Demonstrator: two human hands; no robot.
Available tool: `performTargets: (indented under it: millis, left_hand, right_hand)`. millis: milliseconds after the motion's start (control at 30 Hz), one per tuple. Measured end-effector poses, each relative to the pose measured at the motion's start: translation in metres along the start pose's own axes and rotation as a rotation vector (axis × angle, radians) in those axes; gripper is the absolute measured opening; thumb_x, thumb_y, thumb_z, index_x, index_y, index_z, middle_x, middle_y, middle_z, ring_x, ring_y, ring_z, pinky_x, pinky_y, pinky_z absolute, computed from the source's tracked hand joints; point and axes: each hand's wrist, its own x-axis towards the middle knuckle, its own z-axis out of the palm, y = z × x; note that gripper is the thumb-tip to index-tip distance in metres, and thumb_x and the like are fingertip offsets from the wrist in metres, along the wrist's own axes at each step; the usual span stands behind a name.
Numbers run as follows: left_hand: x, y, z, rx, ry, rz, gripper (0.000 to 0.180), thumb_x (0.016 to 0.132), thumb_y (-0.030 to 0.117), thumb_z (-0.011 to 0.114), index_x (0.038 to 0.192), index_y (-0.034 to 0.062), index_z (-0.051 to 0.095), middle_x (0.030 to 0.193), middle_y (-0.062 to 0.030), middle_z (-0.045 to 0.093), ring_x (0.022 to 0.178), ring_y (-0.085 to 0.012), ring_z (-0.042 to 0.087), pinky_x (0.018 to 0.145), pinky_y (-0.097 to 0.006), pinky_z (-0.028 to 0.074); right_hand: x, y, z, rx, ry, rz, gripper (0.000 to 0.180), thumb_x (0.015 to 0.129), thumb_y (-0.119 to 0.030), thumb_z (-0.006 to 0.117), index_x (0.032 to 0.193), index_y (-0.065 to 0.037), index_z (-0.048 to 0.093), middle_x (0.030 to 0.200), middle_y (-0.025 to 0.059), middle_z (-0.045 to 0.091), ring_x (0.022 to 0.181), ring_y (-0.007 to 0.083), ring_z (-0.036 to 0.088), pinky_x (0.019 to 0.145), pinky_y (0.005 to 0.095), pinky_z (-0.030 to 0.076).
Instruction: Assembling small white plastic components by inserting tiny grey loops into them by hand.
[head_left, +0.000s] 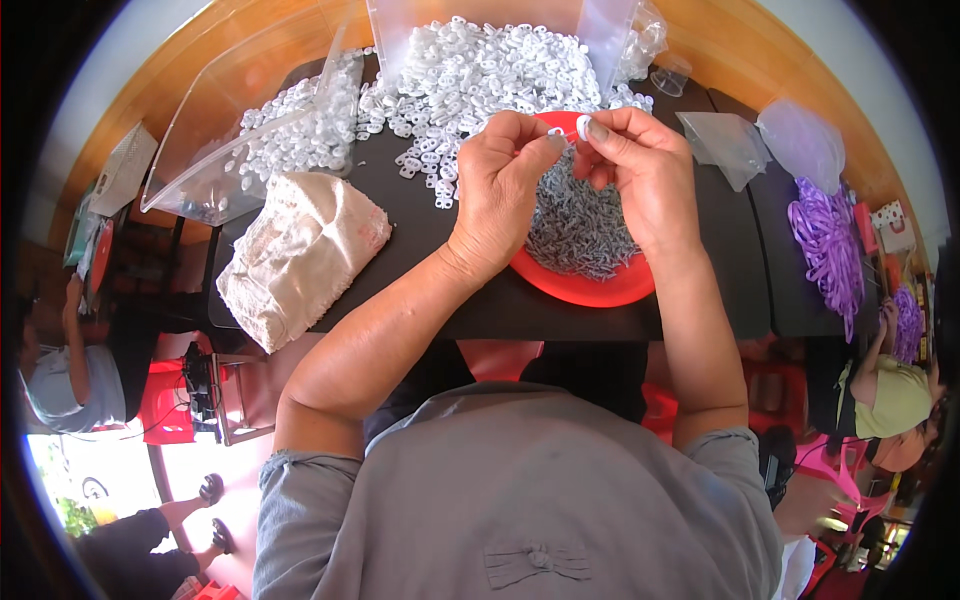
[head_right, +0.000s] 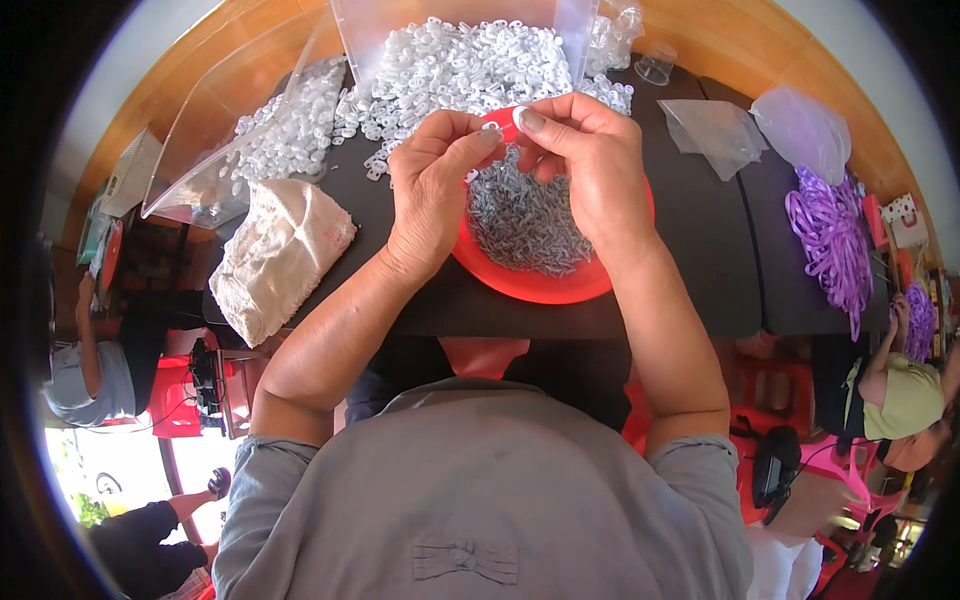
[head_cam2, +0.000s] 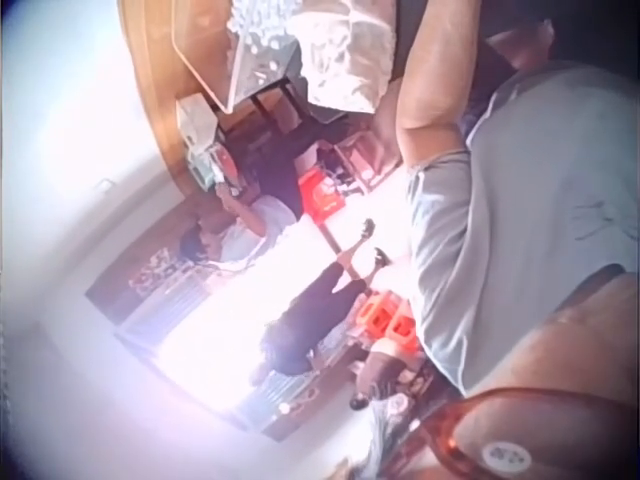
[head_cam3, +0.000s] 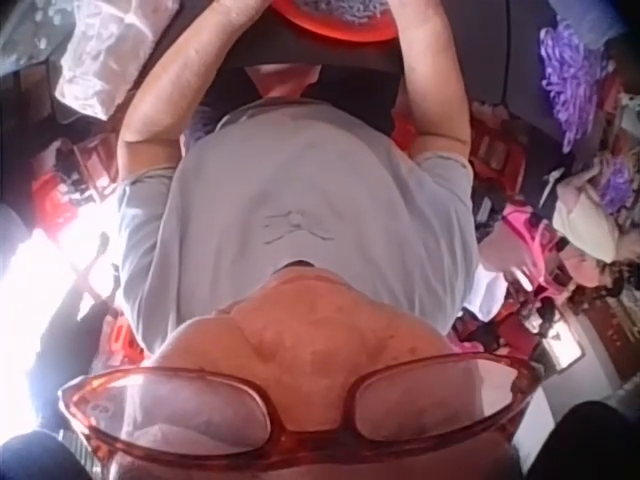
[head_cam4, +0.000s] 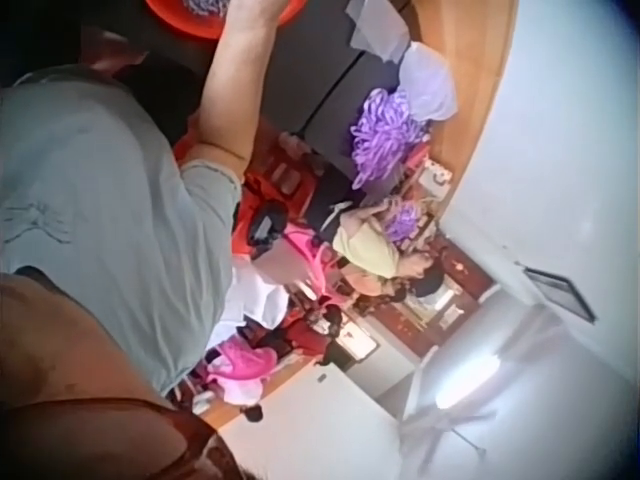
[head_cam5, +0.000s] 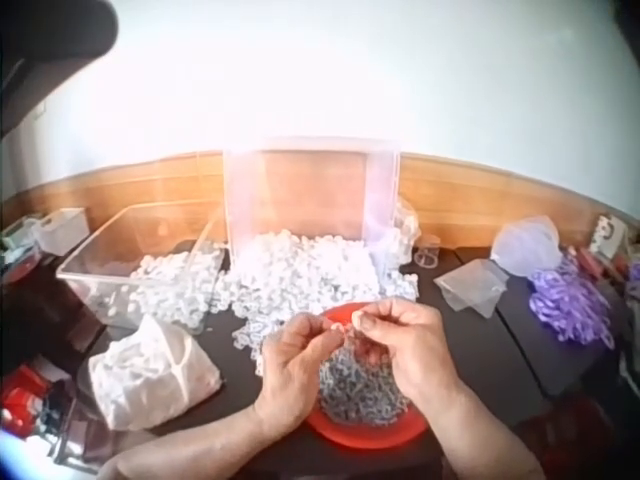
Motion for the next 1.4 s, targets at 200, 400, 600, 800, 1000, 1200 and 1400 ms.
performTargets:
  millis: [200, 400, 600, 800, 1000, 1200, 1400]
  left_hand:
    - [-0.001, -0.001, 0.0, 0.088, -0.011, 0.037, 0.013, 0.089, 0.009, 0.063, 0.091, -0.0042, 0.062, 0.083, -0.0051, 0.064, 0.08, -0.0103, 0.058, 0.075, -0.024, 0.047]
    - [-0.001, -0.003, -0.002, 0.097, -0.012, 0.04, 0.013, 0.09, 0.008, 0.063, 0.092, -0.0045, 0.061, 0.083, -0.0053, 0.064, 0.08, -0.0105, 0.059, 0.075, -0.024, 0.048]
    - [0.0, -0.003, -0.002, 0.13, -0.05, 0.069, 0.013, 0.091, 0.008, 0.063, 0.093, -0.0043, 0.061, 0.084, -0.0053, 0.063, 0.079, -0.0111, 0.06, 0.075, -0.025, 0.049]
    - [0.003, 0.007, 0.002, -0.042, -0.091, -0.009, 0.015, 0.09, 0.01, 0.065, 0.088, -0.0031, 0.059, 0.074, -0.0041, 0.061, 0.069, -0.0096, 0.056, 0.062, -0.025, 0.048]
    - [0.003, 0.011, 0.002, -0.098, -0.105, -0.08, 0.015, 0.092, 0.012, 0.065, 0.089, -0.0021, 0.06, 0.073, -0.0028, 0.061, 0.067, -0.0082, 0.056, 0.061, -0.023, 0.048]
    - [0.002, 0.009, -0.001, -0.072, -0.12, -0.073, 0.013, 0.091, 0.01, 0.064, 0.088, -0.0015, 0.06, 0.072, -0.003, 0.06, 0.066, -0.0086, 0.055, 0.06, -0.023, 0.047]
    - [0.003, 0.009, -0.002, -0.028, -0.136, -0.08, 0.013, 0.09, 0.01, 0.063, 0.088, -0.0019, 0.059, 0.073, -0.0036, 0.06, 0.065, -0.0089, 0.055, 0.06, -0.024, 0.047]
  right_hand:
    - [-0.002, -0.002, 0.002, 0.003, -0.009, -0.006, 0.016, 0.09, -0.012, 0.064, 0.098, 0.002, 0.065, 0.08, 0.0058, 0.065, 0.067, 0.0142, 0.061, 0.058, 0.0234, 0.043]
    - [-0.003, -0.003, 0.004, -0.024, -0.008, 0.001, 0.014, 0.09, -0.012, 0.065, 0.096, 0.001, 0.065, 0.076, 0.0053, 0.065, 0.064, 0.0132, 0.061, 0.057, 0.0227, 0.042]
    - [-0.003, -0.002, 0.004, -0.096, -0.042, -0.007, 0.015, 0.09, -0.015, 0.065, 0.092, 0.0, 0.065, 0.073, 0.0043, 0.064, 0.063, 0.012, 0.06, 0.055, 0.0218, 0.041]
    - [-0.001, -0.01, -0.005, -0.13, -0.076, 0.007, 0.017, 0.091, -0.018, 0.065, 0.091, -0.001, 0.065, 0.072, 0.0039, 0.063, 0.06, 0.0122, 0.06, 0.05, 0.021, 0.04]
    - [0.0, -0.009, -0.008, -0.141, -0.086, 0.003, 0.019, 0.092, -0.021, 0.064, 0.092, -0.001, 0.066, 0.073, 0.0038, 0.062, 0.06, 0.012, 0.06, 0.05, 0.0205, 0.04]
    - [-0.002, -0.009, -0.004, -0.191, -0.093, -0.033, 0.02, 0.093, -0.021, 0.063, 0.093, -0.001, 0.065, 0.073, 0.0033, 0.062, 0.061, 0.0112, 0.06, 0.05, 0.0203, 0.04]
    - [-0.003, -0.006, -0.001, -0.265, -0.106, -0.106, 0.018, 0.094, -0.019, 0.062, 0.093, -0.001, 0.065, 0.072, 0.0024, 0.062, 0.062, 0.01, 0.059, 0.051, 0.0202, 0.039]
